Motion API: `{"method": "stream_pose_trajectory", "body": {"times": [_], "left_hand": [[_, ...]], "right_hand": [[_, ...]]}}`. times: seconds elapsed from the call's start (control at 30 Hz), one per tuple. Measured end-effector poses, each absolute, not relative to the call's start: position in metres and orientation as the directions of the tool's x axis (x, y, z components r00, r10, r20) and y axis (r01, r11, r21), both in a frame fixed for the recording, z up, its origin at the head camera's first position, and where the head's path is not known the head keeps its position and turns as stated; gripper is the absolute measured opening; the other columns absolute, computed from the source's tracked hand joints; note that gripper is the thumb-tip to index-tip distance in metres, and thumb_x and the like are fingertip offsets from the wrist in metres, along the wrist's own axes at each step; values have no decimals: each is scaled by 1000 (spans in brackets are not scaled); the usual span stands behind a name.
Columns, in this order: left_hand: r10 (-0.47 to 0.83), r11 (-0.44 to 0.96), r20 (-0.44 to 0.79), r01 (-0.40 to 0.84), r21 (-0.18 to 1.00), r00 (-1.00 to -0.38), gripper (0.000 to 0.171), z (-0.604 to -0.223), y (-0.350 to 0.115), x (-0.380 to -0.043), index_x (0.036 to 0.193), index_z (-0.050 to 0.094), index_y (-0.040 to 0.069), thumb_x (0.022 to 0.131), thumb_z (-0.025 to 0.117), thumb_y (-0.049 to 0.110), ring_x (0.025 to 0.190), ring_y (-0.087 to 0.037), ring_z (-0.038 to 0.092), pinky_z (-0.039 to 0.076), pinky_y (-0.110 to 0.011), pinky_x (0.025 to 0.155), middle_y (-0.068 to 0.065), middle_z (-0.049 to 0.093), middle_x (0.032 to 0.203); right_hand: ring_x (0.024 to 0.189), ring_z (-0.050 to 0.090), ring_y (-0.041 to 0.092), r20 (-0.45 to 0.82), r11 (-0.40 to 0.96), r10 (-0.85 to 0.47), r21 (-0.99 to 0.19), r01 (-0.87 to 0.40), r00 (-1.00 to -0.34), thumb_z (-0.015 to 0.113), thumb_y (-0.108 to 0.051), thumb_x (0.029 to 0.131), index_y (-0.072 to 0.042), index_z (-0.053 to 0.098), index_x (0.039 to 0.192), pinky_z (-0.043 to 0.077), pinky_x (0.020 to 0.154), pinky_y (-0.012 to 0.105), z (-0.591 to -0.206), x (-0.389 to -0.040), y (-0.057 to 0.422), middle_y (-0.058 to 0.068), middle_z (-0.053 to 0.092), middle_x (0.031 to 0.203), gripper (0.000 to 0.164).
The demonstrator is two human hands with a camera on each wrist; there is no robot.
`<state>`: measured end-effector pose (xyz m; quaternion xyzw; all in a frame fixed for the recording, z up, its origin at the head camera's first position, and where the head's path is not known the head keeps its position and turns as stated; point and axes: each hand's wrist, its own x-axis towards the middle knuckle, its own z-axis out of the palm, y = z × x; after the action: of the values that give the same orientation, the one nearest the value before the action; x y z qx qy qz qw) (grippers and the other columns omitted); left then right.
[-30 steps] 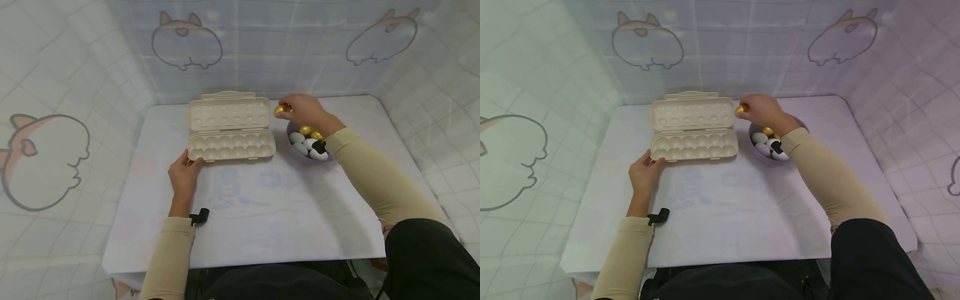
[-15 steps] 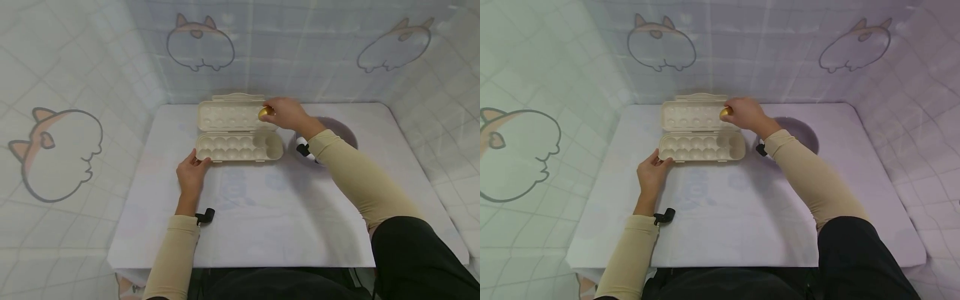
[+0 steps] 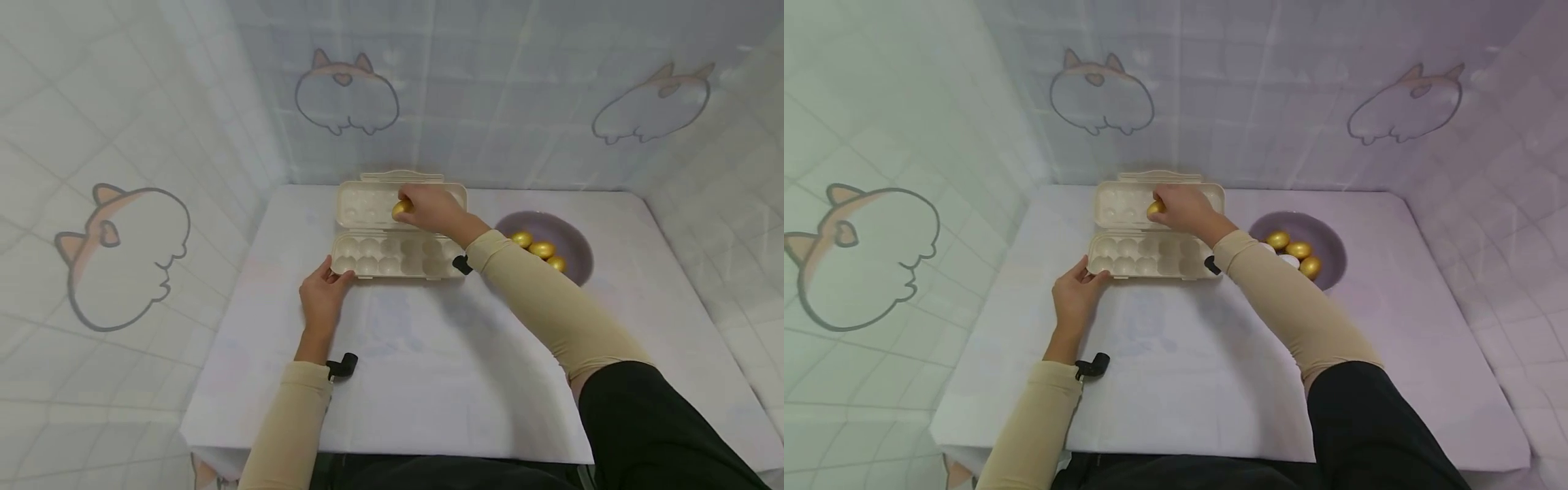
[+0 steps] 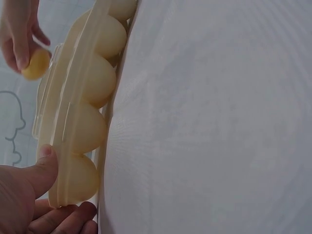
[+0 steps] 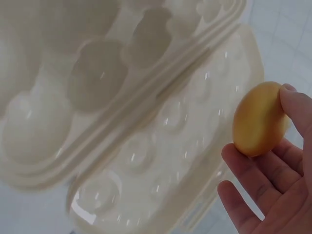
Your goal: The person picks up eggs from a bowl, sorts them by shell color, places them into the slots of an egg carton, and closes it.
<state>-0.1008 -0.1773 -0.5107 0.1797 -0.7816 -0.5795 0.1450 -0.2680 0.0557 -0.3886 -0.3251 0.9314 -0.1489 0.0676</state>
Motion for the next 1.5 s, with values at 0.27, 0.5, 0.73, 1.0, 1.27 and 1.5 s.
{"method": "stream_pose_trajectory", "body": {"times": [0.27, 0.5, 0.73, 1.0, 1.27, 1.5], "left_hand": [[-435, 255, 14, -108, 961, -900, 73, -514, -175, -104, 150, 55, -3, 86, 88, 9, 120, -34, 73, 61, -13, 85, -29, 63, 142], [-461, 292, 23, -127, 948, -887, 71, -521, -180, -102, 149, 56, -3, 87, 89, 12, 120, -33, 74, 61, -15, 86, -28, 64, 141], [-468, 309, 29, -134, 942, -883, 70, -523, -182, -103, 148, 57, -3, 88, 88, 15, 119, -33, 74, 61, -14, 86, -27, 66, 139], [-443, 309, 73, -76, 948, -893, 70, -523, -182, -112, 147, 58, -3, 87, 89, 15, 117, -35, 75, 58, -8, 80, -27, 67, 137], [-450, 319, 58, -100, 942, -891, 69, -521, -178, -124, 148, 58, 1, 88, 88, 14, 119, -33, 74, 64, -31, 93, -25, 67, 139], [-445, 308, 56, -94, 947, -894, 68, -519, -176, -123, 148, 58, -1, 88, 88, 14, 119, -31, 74, 64, -31, 93, -25, 66, 140]], "right_hand": [[91, 59, 20, -21, 728, -646, -319, -607, -763, 69, -41, 103, -12, 62, 125, 54, 78, 36, -411, -264, 16, 3, 67, 108, 38], [95, 62, 20, -30, 700, -695, -258, -666, -719, 69, -39, 103, -11, 61, 123, 57, 83, 38, -433, -257, -20, 3, 68, 111, 35], [105, 63, 23, -41, 672, -733, -191, -715, -679, 69, -39, 103, -12, 60, 128, 59, 90, 40, -450, -255, -43, 4, 67, 118, 37], [106, 61, 26, 1, 649, -754, -154, -745, -657, 72, -35, 102, -11, 60, 125, 57, 91, 41, -455, -256, -53, 5, 65, 116, 35], [111, 60, 25, 63, 622, -779, -56, -781, -624, 73, -32, 102, -13, 61, 126, 56, 98, 38, -463, -254, -58, 5, 64, 120, 33], [112, 60, 23, 90, 585, -807, -9, -811, -583, 72, -29, 101, -14, 67, 124, 56, 100, 36, -465, -245, -58, 3, 64, 120, 27]]}}
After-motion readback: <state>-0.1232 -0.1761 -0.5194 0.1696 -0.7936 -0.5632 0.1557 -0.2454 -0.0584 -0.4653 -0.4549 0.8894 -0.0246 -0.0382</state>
